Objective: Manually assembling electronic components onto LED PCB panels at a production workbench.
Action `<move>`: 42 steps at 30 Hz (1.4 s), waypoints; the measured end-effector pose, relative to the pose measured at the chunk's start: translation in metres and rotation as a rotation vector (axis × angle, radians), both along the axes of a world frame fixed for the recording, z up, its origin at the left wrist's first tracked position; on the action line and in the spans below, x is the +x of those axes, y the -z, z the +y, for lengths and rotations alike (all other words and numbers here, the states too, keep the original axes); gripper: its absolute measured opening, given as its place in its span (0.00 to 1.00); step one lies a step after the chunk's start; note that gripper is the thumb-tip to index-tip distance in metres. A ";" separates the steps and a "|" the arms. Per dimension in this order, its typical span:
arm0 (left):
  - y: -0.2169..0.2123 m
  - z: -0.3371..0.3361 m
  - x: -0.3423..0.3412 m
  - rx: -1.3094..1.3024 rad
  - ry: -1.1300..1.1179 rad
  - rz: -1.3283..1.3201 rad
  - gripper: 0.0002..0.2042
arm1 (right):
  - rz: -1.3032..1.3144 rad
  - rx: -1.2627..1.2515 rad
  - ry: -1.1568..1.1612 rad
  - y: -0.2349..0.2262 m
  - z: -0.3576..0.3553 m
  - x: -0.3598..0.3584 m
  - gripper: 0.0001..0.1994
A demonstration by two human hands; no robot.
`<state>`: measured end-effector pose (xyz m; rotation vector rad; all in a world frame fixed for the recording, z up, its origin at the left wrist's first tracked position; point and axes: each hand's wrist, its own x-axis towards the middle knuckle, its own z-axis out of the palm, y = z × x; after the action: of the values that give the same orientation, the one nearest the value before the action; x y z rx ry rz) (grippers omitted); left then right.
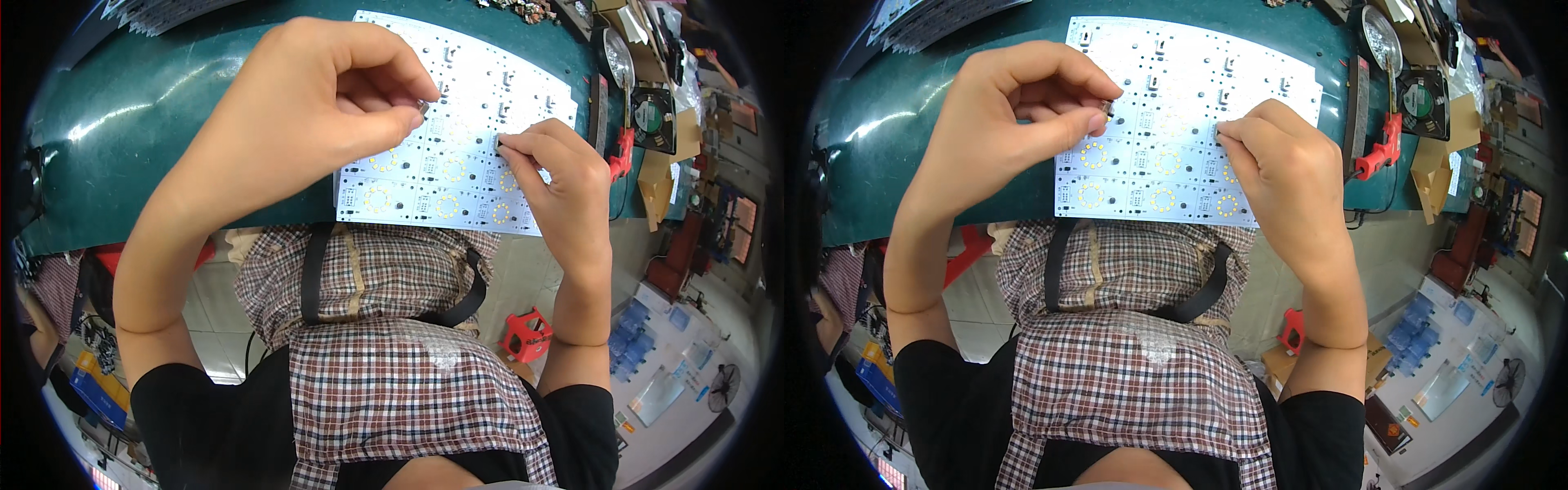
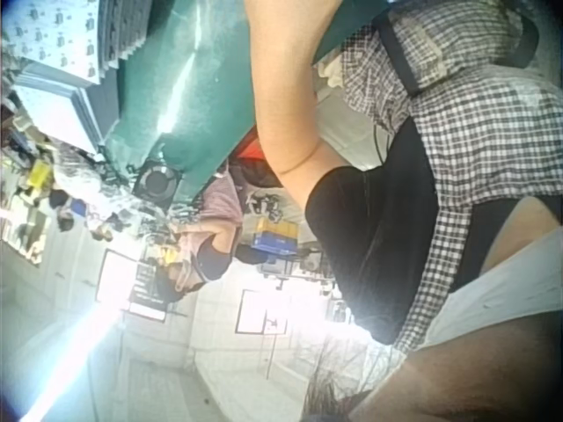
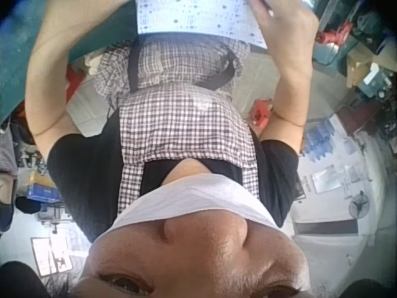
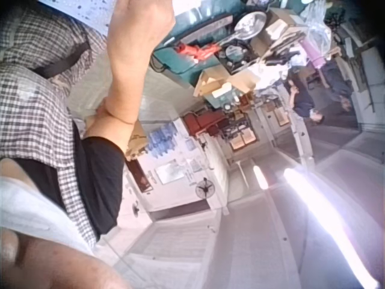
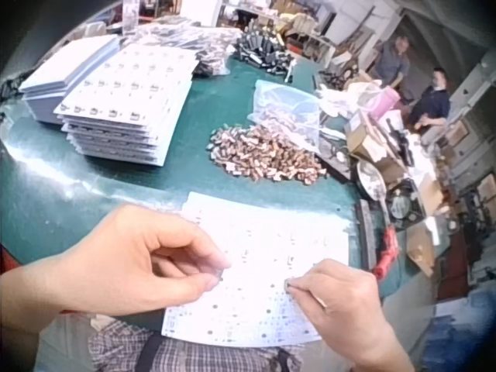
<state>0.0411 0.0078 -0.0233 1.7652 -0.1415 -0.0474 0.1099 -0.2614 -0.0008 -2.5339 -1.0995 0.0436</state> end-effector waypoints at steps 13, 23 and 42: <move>-0.005 -0.017 -0.010 0.328 -0.017 -0.140 0.10 | 0.139 0.071 0.126 -0.004 0.010 0.098 0.09; -0.005 -0.020 -0.008 0.443 -0.043 -0.226 0.10 | 0.018 -0.068 0.136 0.045 0.082 0.156 0.09; 0.011 -0.032 0.005 0.803 -0.040 -0.489 0.08 | -0.119 0.089 0.170 0.038 0.069 0.146 0.08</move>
<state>0.0462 -0.0245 -0.0343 2.5540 -0.4934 0.4119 0.2563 -0.1927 -0.0387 -2.5668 -0.9033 -0.1993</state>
